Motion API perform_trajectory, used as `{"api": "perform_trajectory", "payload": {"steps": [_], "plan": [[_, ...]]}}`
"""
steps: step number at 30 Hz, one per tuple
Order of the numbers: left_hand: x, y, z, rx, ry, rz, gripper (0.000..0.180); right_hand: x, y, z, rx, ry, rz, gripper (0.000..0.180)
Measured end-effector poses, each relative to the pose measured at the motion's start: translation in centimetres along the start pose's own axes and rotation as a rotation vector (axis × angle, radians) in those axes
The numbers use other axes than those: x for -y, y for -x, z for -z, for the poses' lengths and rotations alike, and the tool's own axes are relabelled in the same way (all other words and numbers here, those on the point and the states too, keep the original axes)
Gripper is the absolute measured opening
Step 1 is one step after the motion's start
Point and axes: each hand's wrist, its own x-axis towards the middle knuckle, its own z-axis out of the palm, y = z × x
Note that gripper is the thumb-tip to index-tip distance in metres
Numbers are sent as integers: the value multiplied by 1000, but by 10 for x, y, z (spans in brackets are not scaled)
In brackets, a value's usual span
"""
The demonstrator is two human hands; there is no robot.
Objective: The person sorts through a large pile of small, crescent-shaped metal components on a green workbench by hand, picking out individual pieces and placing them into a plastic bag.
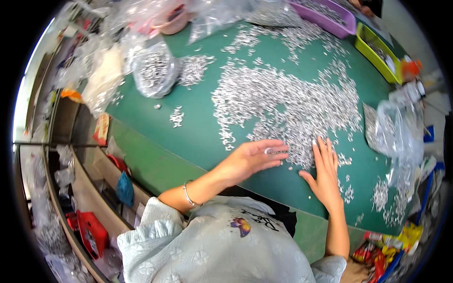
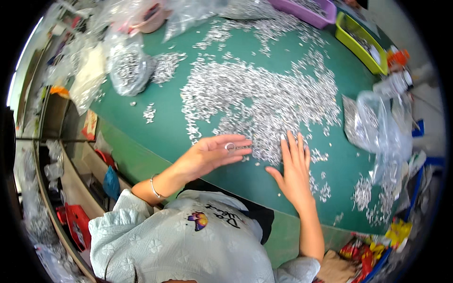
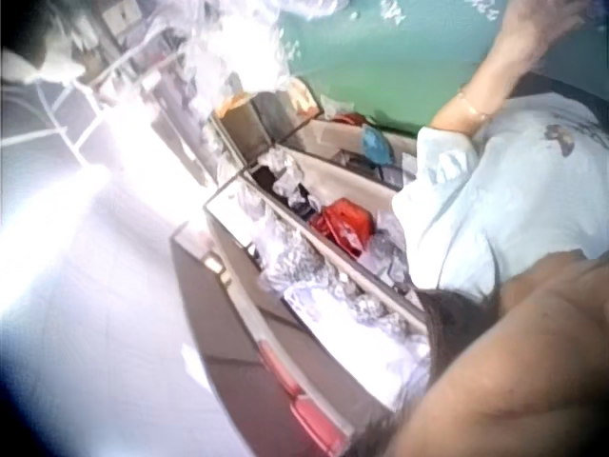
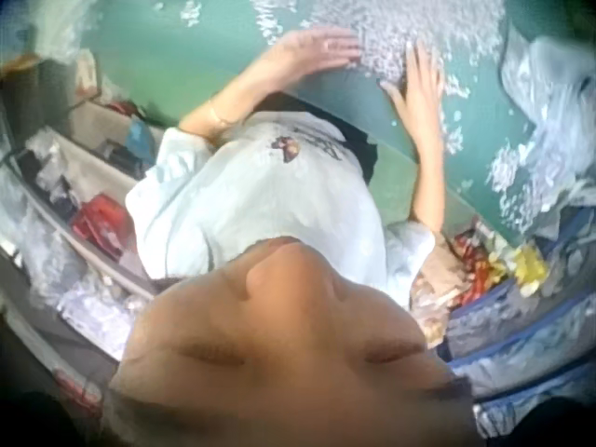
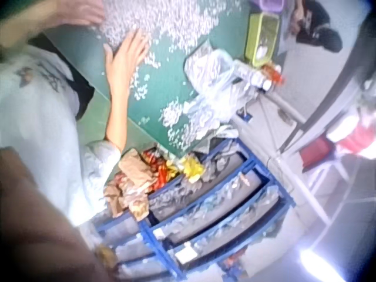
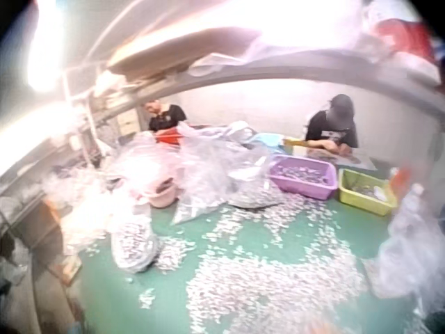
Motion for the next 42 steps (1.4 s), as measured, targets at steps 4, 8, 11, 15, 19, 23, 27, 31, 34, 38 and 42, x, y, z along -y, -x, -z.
{"api": "perform_trajectory", "payload": {"steps": [4,8,11,15,19,23,27,31,34,38,42], "plan": [[-51,10,55,-312,-364,-340,37,4,3,-10,-22,0,50,68],[-93,18,102,-633,-255,-612,32,11,1,-16,-46,4,54,63],[-129,30,138,-847,-707,-891,28,12,3,-18,-63,8,30,60],[-174,40,196,-1264,-1619,-887,33,13,5,-18,-87,17,49,63],[-147,26,168,-1127,-1680,-972,46,20,3,-20,-74,76,71,67],[-75,7,84,-646,-1543,-943,41,31,10,-19,-34,36,77,65],[5,-5,20,-3,-1640,-603,52,45,21,-18,34,10,118,58],[34,-10,16,92,-1809,-553,54,37,32,-21,-77,-7,79,57],[33,-9,31,69,-1933,-541,57,37,31,-20,14,12,130,57],[13,-10,48,-97,-2038,-526,63,17,10,-23,-29,209,109,51],[5,-16,54,-239,-2065,-548,59,-11,-8,-19,-150,243,9,42]]}}
